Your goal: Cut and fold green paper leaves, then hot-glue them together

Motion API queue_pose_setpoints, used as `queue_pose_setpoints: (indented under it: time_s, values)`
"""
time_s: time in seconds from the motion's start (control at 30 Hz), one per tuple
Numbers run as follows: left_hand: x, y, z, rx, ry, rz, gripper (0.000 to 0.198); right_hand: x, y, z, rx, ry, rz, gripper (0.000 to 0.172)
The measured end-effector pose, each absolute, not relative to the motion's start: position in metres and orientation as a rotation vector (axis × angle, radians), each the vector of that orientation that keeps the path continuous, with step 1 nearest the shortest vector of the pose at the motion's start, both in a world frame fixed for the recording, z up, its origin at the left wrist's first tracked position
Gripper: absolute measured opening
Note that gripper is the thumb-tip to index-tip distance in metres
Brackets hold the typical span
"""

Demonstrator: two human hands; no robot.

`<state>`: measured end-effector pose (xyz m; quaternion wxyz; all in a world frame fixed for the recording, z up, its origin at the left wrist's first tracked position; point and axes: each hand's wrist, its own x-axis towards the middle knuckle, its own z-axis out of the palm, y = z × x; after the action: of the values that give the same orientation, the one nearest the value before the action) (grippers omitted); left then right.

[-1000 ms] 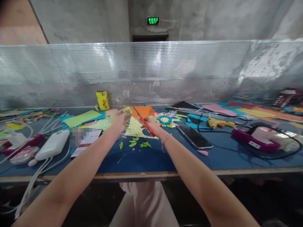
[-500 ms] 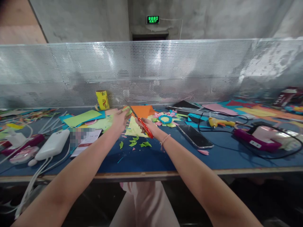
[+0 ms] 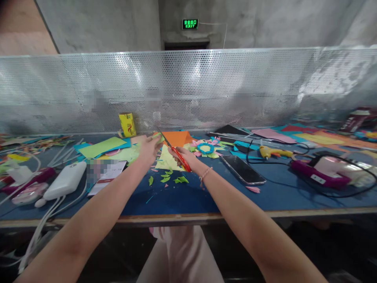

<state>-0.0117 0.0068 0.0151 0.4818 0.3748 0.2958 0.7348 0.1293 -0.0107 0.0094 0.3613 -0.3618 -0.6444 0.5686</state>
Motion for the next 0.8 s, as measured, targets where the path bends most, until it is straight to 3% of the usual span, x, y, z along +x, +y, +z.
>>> queue_pose_setpoints:
  time_s: [0.33,0.8]
  values:
    - [-0.009,0.001,0.021,0.808,0.720,1.752,0.009,0.128,-0.007,0.002,-1.001,-1.779,1.236,0.033]
    - [-0.012,0.004,0.018,0.814,0.704,1.749,0.009,0.129,0.002,-0.005,-1.010,-1.721,1.309,0.030]
